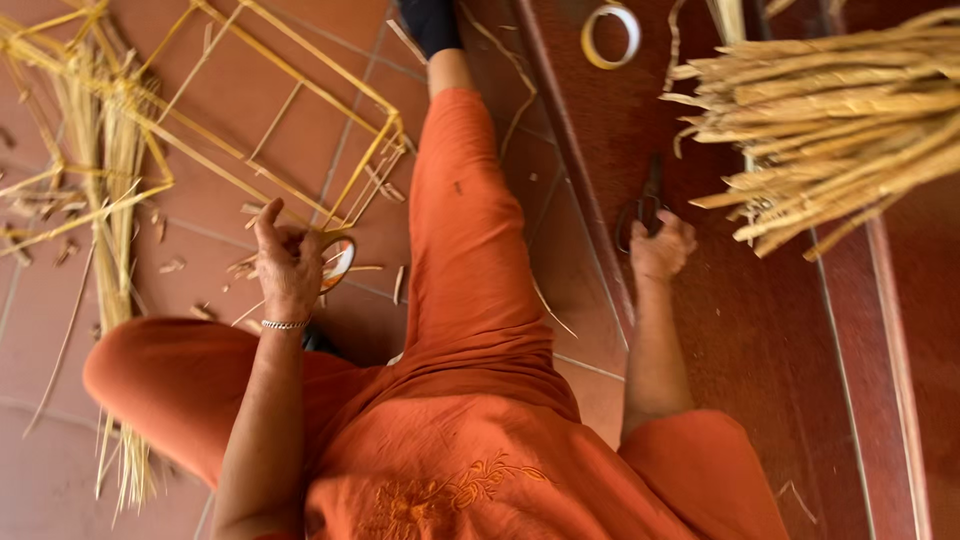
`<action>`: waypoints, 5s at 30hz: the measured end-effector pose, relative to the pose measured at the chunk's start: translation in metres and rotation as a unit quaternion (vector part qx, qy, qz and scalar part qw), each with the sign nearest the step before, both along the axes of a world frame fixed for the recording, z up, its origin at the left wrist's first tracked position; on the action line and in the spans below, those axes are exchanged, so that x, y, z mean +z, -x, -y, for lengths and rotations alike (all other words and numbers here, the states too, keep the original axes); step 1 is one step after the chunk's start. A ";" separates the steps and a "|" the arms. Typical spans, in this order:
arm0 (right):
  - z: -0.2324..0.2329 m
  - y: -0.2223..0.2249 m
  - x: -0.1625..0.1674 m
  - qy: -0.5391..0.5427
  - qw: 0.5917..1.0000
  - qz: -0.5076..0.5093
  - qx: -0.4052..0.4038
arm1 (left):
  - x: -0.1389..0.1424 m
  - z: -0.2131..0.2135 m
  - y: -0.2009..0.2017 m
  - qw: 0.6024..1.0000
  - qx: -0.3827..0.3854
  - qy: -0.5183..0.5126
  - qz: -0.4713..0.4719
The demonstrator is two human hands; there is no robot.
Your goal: The person sits on the floor assembling a bamboo frame, fitting thin bamboo strips into the joints of a rectangular lattice structure. They wrap tape around joints to secure the strips, cut tape with scissors, and press strips into place, working around the frame section by section.
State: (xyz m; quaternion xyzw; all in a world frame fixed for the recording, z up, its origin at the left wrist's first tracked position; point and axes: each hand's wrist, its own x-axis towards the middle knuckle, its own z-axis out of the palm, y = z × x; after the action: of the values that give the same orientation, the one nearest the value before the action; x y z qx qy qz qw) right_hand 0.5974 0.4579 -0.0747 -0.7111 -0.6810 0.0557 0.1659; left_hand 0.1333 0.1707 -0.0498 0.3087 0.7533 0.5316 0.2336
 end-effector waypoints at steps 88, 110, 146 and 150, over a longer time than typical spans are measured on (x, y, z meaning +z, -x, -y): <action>-0.014 -0.009 0.000 0.171 0.974 -0.062 -0.138 | 0.084 -0.038 -0.010 0.974 -0.070 -0.049 -0.212; 0.098 0.245 0.100 0.284 0.721 -0.385 0.502 | 0.200 -0.078 0.136 0.975 0.070 -0.193 0.079; 0.118 0.327 0.186 0.058 0.714 -0.400 0.571 | 0.187 0.011 -0.007 0.986 -0.095 -0.093 -0.097; 0.142 0.321 0.209 0.019 0.714 -0.359 0.601 | 0.181 0.006 -0.022 0.971 -0.093 -0.122 -0.182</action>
State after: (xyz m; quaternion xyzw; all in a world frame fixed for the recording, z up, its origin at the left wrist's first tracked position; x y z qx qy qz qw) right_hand 0.2761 0.3161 0.1344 -0.0813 -0.8529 0.4075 0.3160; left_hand 0.1555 0.1646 0.1312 0.4953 0.6808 0.5301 0.1012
